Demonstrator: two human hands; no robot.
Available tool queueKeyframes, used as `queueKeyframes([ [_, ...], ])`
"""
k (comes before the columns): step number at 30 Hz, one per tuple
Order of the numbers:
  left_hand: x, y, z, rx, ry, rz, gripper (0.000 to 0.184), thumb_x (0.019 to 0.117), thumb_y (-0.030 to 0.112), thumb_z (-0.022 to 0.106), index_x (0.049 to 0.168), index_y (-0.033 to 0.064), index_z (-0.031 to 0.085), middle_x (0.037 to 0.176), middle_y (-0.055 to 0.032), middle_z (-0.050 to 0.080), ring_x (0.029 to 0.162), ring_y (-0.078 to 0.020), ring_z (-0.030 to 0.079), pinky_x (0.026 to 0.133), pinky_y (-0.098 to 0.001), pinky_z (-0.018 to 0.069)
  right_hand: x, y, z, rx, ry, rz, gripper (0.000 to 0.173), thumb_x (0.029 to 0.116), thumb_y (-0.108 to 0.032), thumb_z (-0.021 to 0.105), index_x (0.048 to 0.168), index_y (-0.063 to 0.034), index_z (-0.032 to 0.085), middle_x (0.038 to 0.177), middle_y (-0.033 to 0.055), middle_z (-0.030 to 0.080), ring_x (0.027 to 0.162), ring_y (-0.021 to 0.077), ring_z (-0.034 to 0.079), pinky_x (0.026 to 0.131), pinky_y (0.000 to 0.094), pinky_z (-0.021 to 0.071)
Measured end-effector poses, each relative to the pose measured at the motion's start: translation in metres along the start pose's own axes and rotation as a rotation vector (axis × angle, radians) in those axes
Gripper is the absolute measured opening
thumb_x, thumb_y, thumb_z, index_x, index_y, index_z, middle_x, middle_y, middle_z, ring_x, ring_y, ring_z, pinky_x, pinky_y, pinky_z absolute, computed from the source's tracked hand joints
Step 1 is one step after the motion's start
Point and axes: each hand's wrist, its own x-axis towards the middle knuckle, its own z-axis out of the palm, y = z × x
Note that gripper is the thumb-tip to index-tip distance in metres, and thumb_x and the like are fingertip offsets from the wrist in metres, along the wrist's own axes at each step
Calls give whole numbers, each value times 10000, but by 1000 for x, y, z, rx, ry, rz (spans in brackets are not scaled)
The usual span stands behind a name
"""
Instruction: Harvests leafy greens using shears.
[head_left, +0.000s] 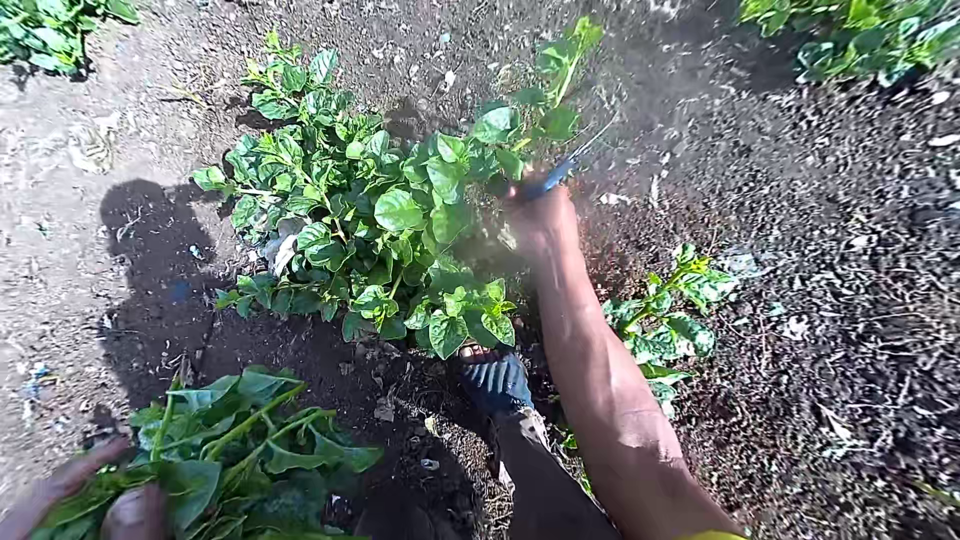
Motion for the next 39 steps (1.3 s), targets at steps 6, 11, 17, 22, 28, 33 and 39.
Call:
queueKeyframes([
  [6,39,17,95,-185,-476,66,718,967,331,678,1539,10,386,1301,-26,667,1120,-63,653,952,-231,569,-78,-1,16,-453,-309,-84,348,992,-62,624,1311,-169,536,1029,-29,673,844,72,673,733,270,605],
  [11,77,28,146,-291,-640,-131,898,922,346,735,1631,131,227,1534,-36,503,1125,-70,661,871,-244,596,-107,11,-3,-828,-460,-328,346,921,-14,602,1261,-76,589,918,6,680,744,79,659,674,294,593],
  [17,81,40,156,-561,-651,-212,716,916,177,734,1538,192,381,1097,20,707,818,-87,708,747,-252,631,-135,34,-26,-1185,-695,-576,340,929,-113,634,1235,35,640,971,111,726,866,137,701,810,340,594],
  [22,70,28,153,-669,-481,-215,397,947,111,677,1322,128,549,993,39,718,804,-82,704,744,-250,626,-136,39,-19,-1186,-757,-549,312,952,-141,624,1214,26,654,964,125,728,855,166,709,793,363,598],
  [28,74,28,148,-678,-388,-222,431,915,122,707,1307,136,529,1058,10,724,800,-97,708,724,-247,622,-134,47,-3,-1156,-809,-530,332,945,-135,631,1235,26,646,1005,133,726,860,176,709,793,363,598],
  [33,97,30,137,-445,-330,-277,306,961,45,591,1259,112,600,1071,-17,728,815,-113,698,724,-252,605,-126,40,4,-1122,-815,-528,336,954,-210,686,1211,3,649,951,104,713,846,169,705,778,385,606],
  [39,154,26,104,-248,-446,-294,284,991,87,610,1258,186,622,1117,55,720,878,-44,690,743,-211,599,-113,-5,-24,-627,-729,45,577,959,-588,609,1284,-112,586,1005,26,725,876,156,707,747,324,610],
])
